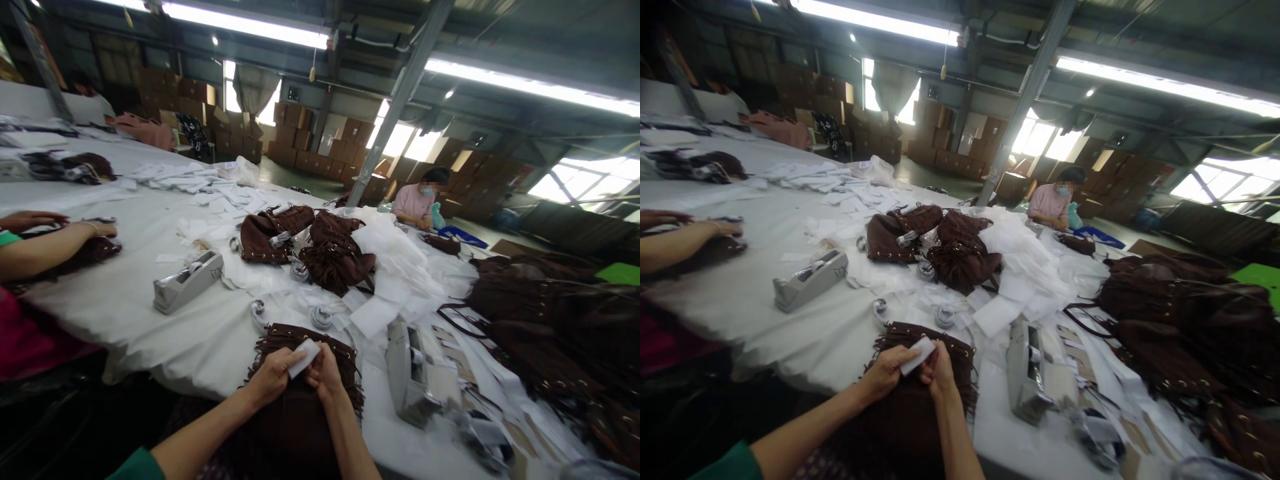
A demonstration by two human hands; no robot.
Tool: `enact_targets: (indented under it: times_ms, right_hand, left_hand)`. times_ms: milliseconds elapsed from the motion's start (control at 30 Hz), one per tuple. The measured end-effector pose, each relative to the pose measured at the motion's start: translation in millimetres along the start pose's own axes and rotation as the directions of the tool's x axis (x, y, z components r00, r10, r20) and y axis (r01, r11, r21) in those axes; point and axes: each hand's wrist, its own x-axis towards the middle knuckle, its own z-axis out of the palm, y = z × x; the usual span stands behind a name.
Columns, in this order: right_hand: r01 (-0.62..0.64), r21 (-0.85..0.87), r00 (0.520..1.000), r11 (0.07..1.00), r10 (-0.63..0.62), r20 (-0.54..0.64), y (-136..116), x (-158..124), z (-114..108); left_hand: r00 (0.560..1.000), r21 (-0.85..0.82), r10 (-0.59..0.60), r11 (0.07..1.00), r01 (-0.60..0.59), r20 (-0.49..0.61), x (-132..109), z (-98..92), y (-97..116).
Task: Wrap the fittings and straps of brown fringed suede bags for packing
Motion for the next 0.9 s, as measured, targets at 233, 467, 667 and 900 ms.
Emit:
enact_targets:
  times_ms: [233, 467, 667, 900]
  right_hand:
    - [0.183, -0.113, 0.979, 0.977, -0.191, -0.065, 1.4, -3.3, 4.4]
    - [0.214, -0.188, 0.972, 0.959, -0.228, -0.055, -5.0, -2.2, -0.6]
    - [0.233, -0.267, 0.960, 0.935, -0.265, -0.091, -1.2, -1.8, -4.2]
    - [0.271, -0.362, 0.921, 0.892, -0.349, -0.170, 2.2, 12.4, -11.5]
  left_hand:
    - [0.995, -0.096, -0.098, 0.991, 0.097, -0.007, 4.2, -4.3, 10.4]
    - [0.796, -0.654, -0.591, 0.552, 0.517, 0.130, 22.4, -1.9, 37.8]
    - [0.770, -0.706, -0.607, 0.457, 0.542, 0.199, 28.3, 19.3, 44.0]
    - [0.620, -0.844, -0.746, 0.153, 0.514, 0.242, 27.5, 41.6, 48.4]
